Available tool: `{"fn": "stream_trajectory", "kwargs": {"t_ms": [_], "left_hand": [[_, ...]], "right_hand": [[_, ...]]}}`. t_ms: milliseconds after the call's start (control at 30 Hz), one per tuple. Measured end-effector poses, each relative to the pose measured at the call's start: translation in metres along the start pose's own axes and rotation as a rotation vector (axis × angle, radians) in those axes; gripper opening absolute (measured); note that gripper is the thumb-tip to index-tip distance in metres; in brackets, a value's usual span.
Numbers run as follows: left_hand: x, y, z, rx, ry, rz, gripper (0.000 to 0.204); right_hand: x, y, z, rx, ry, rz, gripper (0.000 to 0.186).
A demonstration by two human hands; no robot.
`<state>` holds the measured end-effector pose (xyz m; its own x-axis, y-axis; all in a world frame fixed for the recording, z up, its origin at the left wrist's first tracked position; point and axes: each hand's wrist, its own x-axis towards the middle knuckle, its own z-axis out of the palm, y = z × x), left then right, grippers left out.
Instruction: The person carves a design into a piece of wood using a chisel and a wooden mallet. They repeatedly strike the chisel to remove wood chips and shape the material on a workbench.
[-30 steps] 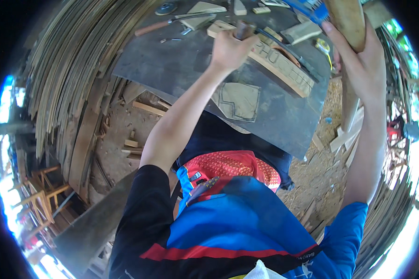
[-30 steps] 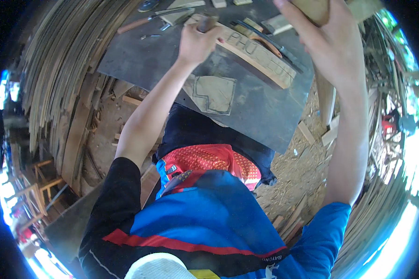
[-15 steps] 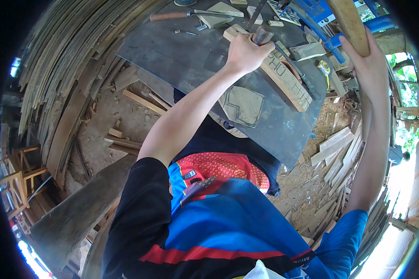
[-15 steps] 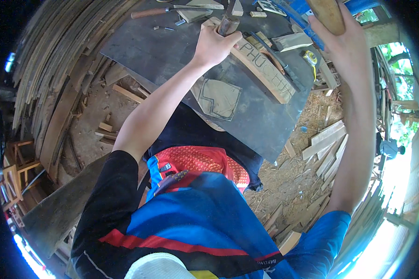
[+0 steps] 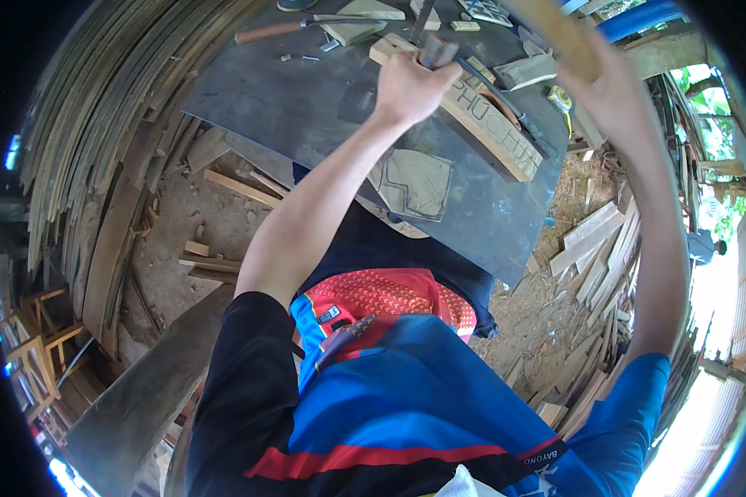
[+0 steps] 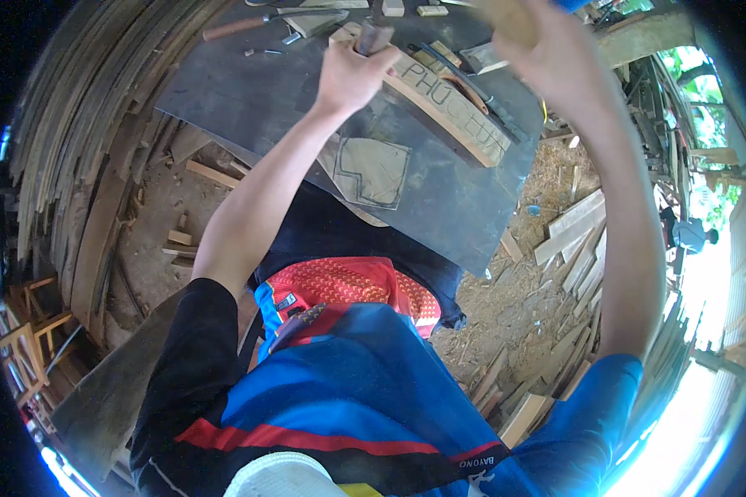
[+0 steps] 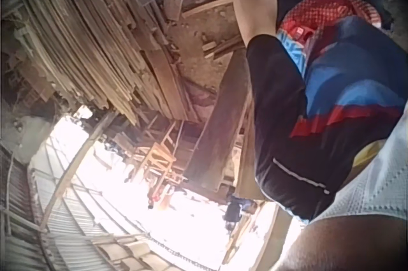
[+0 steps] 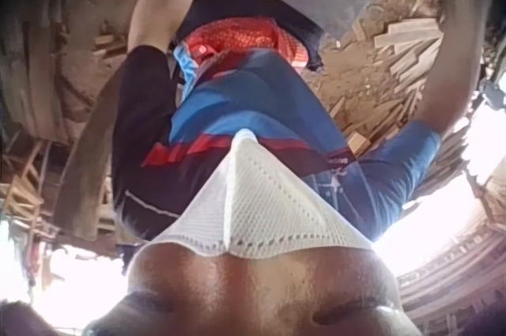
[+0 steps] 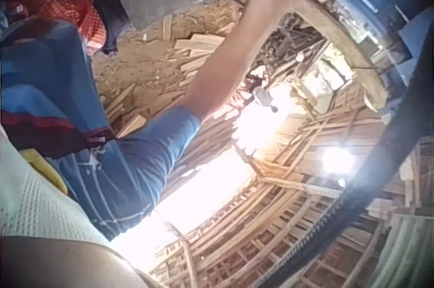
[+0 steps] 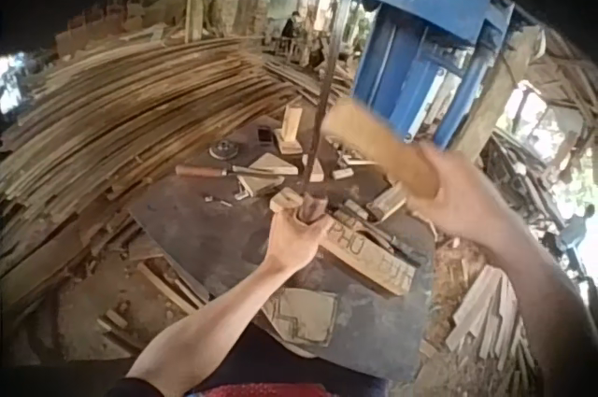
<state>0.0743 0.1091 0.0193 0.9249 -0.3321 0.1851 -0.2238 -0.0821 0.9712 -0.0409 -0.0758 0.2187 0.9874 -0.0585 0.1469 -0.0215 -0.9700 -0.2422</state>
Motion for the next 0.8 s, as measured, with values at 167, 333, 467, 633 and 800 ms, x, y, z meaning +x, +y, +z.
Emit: {"fn": "stream_trajectory", "kwargs": {"t_ms": [167, 333, 467, 633, 800], "left_hand": [[-0.007, -0.003, 0.001, 0.054, 0.086, 0.069, 0.042], [-0.01, -0.004, 0.0, 0.001, 0.088, 0.064, 0.042], [-0.011, -0.003, 0.002, 0.014, 0.088, 0.103, 0.042], [-0.014, -0.001, 0.002, 0.038, 0.082, 0.09, 0.039], [-0.02, -0.003, 0.001, 0.022, 0.095, 0.139, 0.037]], "right_hand": [[-0.007, -0.007, 0.01, -0.04, 0.037, -0.024, 0.054], [-0.024, -0.093, -0.015, 0.002, -0.092, 0.143, 0.051], [-0.005, -0.08, -0.017, -0.321, -0.197, 0.095, 0.037], [-0.025, -0.108, -0.006, -0.229, -0.18, 0.216, 0.032], [-0.027, -0.096, -0.017, -0.135, -0.091, 0.167, 0.037]]}}
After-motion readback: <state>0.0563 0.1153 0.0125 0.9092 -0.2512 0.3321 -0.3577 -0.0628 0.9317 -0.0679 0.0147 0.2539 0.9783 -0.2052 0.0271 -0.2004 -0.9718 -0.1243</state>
